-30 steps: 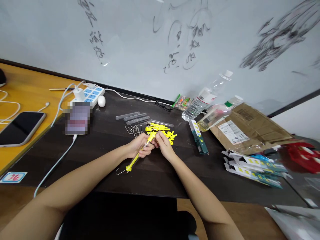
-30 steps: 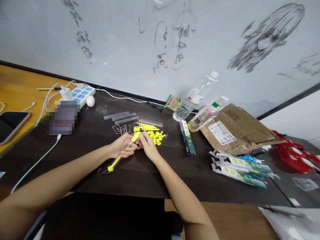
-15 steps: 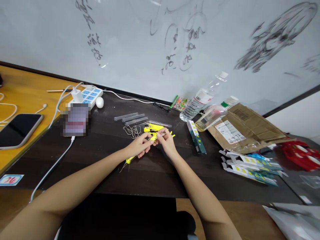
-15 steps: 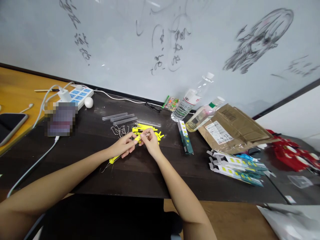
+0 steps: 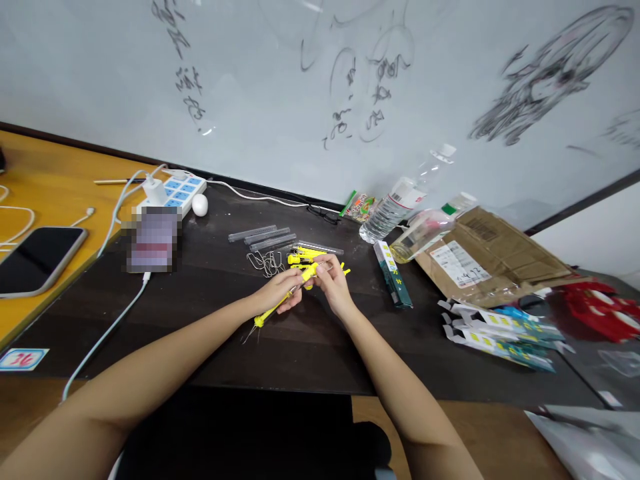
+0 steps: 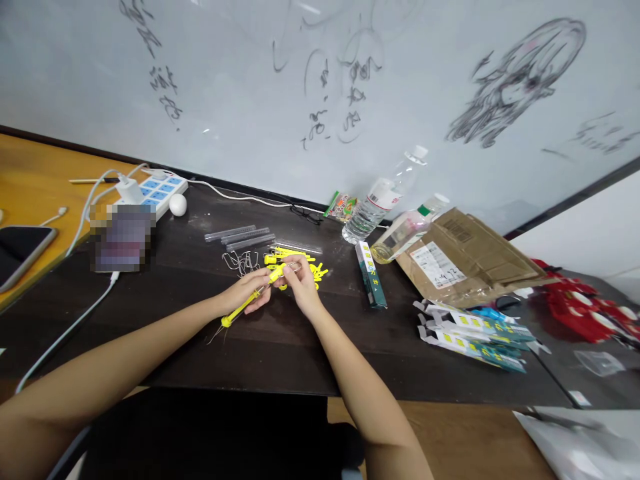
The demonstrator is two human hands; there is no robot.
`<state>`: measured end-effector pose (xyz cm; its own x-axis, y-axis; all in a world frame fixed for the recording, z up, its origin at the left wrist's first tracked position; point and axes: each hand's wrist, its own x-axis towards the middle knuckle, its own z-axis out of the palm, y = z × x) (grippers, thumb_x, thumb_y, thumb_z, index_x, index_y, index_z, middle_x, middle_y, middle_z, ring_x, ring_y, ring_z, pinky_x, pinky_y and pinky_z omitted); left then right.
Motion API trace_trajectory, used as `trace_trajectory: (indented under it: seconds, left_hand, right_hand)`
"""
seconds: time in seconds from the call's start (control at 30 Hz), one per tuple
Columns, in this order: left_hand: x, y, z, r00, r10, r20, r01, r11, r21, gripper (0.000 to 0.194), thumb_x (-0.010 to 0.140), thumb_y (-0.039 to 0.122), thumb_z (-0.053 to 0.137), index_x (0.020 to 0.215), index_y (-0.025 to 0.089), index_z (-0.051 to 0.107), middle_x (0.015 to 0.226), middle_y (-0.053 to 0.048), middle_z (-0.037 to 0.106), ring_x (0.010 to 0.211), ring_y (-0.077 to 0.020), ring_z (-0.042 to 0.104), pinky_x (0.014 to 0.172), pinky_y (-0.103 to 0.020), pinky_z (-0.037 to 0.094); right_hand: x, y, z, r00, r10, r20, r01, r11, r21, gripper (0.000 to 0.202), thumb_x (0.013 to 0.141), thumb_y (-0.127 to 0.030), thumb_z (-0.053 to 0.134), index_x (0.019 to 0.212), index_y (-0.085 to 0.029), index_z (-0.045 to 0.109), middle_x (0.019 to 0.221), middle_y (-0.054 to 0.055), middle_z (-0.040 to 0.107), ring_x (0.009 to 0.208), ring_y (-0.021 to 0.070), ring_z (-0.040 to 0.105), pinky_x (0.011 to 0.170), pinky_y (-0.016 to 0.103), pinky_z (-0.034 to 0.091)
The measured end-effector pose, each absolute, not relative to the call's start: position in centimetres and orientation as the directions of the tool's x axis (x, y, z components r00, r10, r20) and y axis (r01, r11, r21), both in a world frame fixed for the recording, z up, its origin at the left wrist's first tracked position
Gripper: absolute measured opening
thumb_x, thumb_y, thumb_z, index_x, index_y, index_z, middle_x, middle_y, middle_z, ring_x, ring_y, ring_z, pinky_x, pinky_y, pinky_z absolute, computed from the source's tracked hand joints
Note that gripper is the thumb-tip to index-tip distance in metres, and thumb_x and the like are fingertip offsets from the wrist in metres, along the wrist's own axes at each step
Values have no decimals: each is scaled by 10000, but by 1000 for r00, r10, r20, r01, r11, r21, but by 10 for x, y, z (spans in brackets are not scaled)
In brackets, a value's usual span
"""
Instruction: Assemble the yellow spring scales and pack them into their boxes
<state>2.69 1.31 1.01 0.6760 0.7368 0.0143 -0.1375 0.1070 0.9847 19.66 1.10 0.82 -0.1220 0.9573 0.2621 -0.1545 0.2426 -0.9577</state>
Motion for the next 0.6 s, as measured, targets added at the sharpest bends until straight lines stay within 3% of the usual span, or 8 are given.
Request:
trace_trajectory:
  seconds: [0.13,0.27,0.4,0.6]
  left_hand:
    - [26,14,14,615,787,44,-152,64,986,174,899,338,422,935,168,434,502,75,508,297,-44,399,300,-128,290]
    - [25,14,15,620,783,50,-145,52,988,313,875,401,506,1078,173,443,560,76,537,306,-44,445,307,-130,325]
    - [24,13,15,629,776,49,-127,41,991,445,865,482,518,1181,180,432,556,70,550,289,-52,458,298,-130,331]
    - [25,15,13,629,776,44,-144,60,988,423,847,514,541,1077,168,461,530,65,556,276,-38,430,299,-116,292]
  right_hand:
    - [203,12,13,-128,960,248,-127,232,-964,271,828,-489,588,970,-260,611,838,-7,594,658,125,593,609,280,526]
    - [204,13,15,-148,952,269,-62,263,-963,272,841,-484,567,973,-262,649,1017,25,617,834,170,602,662,293,541]
    - [203,12,12,-187,928,322,16,331,-944,306,877,-488,514,1008,-260,669,1172,39,596,1037,204,573,837,332,515]
    - [199,14,1,-188,933,307,-17,309,-951,315,865,-485,550,1043,-257,674,1110,48,650,1010,208,600,897,356,481]
